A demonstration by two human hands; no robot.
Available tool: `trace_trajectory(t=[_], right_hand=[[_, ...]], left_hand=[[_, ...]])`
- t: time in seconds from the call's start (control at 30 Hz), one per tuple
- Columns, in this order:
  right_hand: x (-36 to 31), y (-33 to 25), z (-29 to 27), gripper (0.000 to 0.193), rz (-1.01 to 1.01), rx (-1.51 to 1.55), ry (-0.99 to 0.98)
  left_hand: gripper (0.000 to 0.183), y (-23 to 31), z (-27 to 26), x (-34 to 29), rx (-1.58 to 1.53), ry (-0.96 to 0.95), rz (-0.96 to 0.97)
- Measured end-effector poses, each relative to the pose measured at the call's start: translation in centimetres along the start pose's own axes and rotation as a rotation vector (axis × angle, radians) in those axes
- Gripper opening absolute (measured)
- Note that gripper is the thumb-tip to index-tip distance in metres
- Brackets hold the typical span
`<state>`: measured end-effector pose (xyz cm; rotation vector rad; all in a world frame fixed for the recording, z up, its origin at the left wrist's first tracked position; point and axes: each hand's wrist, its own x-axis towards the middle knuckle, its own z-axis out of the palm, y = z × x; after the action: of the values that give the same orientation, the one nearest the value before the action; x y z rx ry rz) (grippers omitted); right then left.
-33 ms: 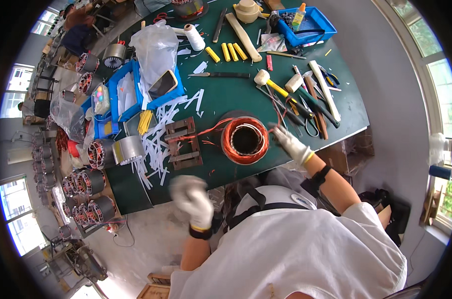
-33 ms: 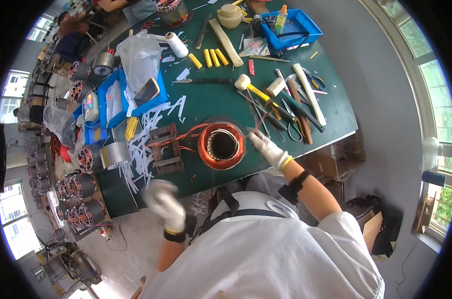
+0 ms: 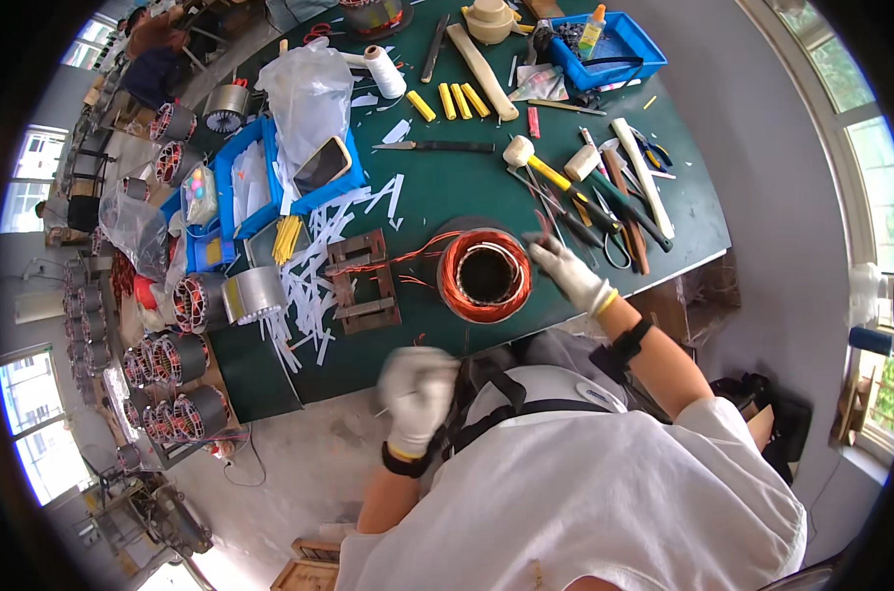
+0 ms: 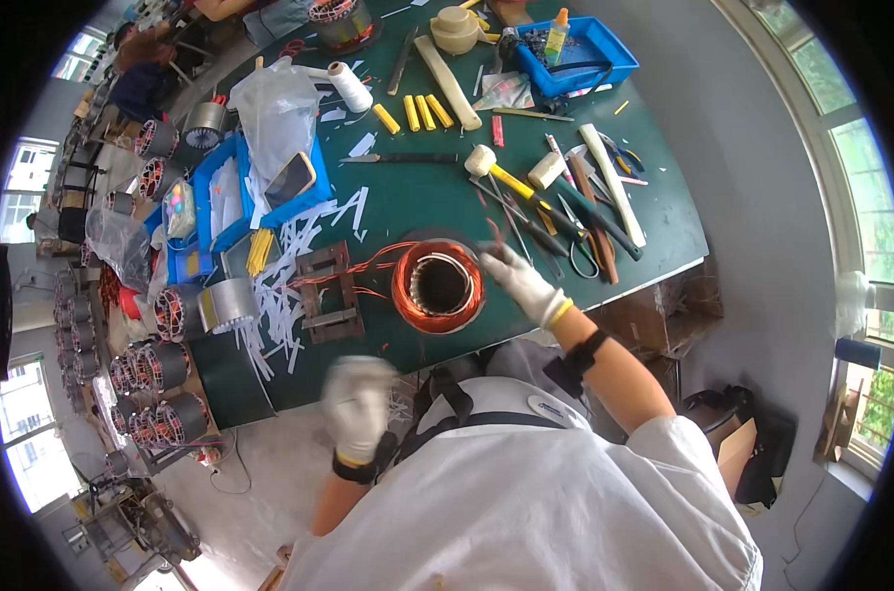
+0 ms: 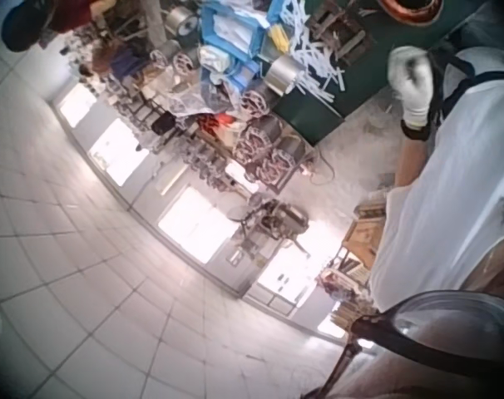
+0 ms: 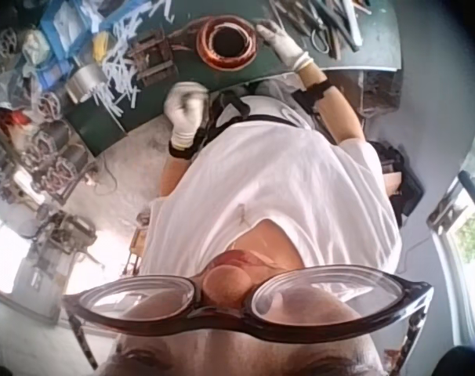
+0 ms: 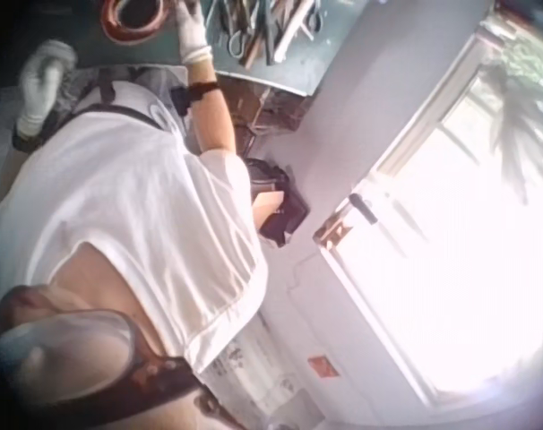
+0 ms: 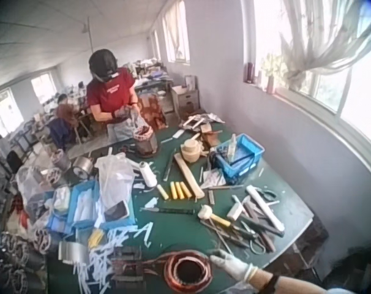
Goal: Hammering the coils of an electric motor stator and inserting insulation strips.
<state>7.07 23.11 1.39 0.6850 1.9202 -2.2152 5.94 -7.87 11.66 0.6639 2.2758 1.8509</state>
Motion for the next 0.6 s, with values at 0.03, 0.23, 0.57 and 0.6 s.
trace_trajectory(t=[0.03, 0.23, 0.57, 0.6], right_hand=[[1.2, -1.8, 0.9, 0.047, 0.004, -0.002, -0.003], [1.6, -6.8, 3.6, 0.029, -0.275, -0.340, -0.205], [-2.6, -10.1, 4.6, 0.026, -0.834, -0.920, -0.324], [-3.7, -10.9, 4.3, 0.025, -0.988, -0.961, -0.211]], left_hand=[[0.034, 0.9, 0.8, 1.2, 0.012, -0.508, -0.159], [0.105, -13.2, 1.4, -0.8, 0.554, -0.329, -0.270], [0.068, -5.7, 8.4, 15.5, 0.532, -0.679, 0.303], [0.060, -4.7, 9.7, 15.1, 0.724, -0.827, 0.444]])
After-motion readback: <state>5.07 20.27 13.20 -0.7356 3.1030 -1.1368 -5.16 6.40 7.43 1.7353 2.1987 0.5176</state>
